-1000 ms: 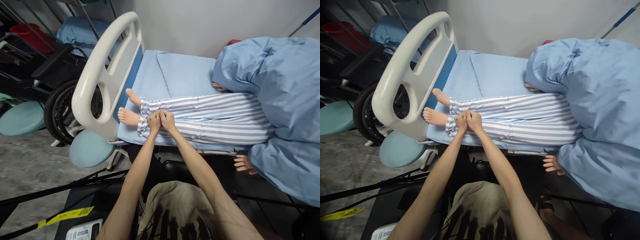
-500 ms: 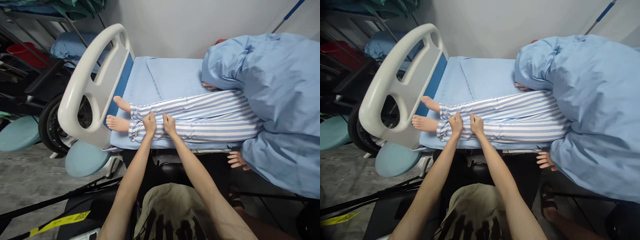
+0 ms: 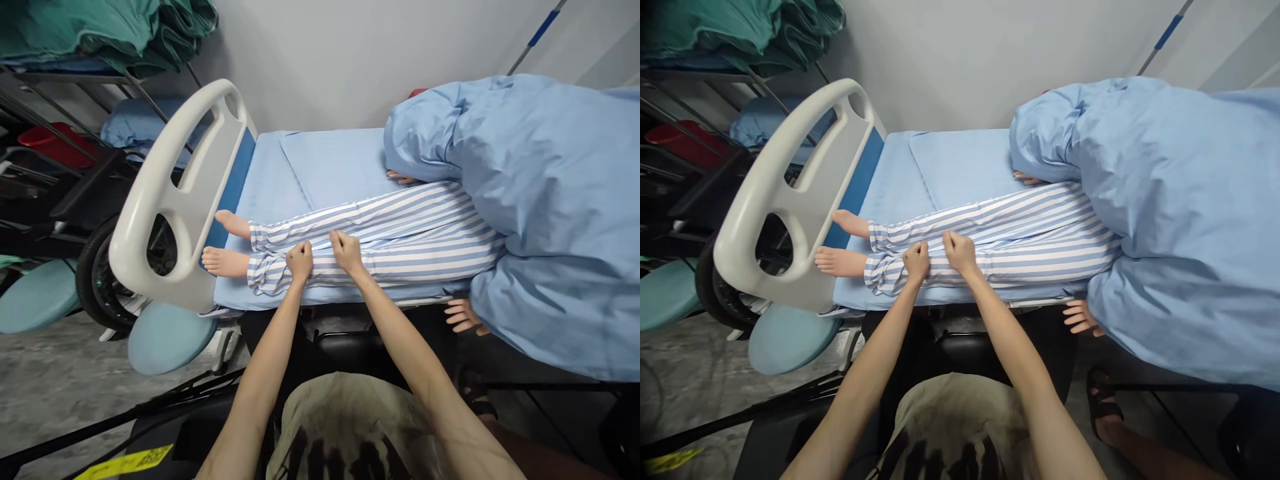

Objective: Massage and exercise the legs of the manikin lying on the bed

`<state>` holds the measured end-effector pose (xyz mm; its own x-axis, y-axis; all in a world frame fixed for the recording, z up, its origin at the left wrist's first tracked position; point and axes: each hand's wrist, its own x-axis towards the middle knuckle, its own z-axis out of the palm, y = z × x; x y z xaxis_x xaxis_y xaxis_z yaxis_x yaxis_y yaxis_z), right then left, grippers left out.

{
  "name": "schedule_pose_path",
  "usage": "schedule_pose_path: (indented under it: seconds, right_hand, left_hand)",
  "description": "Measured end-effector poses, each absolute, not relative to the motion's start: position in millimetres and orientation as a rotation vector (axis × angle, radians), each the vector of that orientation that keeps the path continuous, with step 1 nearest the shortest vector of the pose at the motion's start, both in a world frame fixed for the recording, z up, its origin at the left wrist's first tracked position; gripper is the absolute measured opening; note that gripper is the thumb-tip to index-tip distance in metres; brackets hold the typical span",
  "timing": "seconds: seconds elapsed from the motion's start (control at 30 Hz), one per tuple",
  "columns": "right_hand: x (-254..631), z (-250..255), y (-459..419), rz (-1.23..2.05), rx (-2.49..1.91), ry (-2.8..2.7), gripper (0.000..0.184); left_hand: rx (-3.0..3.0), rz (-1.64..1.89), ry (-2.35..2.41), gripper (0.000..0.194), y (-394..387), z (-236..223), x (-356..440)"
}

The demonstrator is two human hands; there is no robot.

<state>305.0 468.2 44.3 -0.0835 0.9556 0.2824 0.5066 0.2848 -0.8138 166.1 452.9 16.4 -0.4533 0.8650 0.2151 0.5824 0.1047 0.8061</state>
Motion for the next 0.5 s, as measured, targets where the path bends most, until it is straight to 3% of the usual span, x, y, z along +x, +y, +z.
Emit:
schedule_pose_path:
  seconds: [0.33,0.5]
  right_hand:
    - [341.0,19.2,474.7,0.703,-1.43,-1.436,0.046]
    - [348.3,23.5,478.0,0.809,-1.397,-1.305,0.046]
  left_hand:
    - [1.299,1.526,1.67,0.045,460.7,61.4,245.7]
    - [1.348,1.33,1.83,0.042,464.9,42.6,288.4]
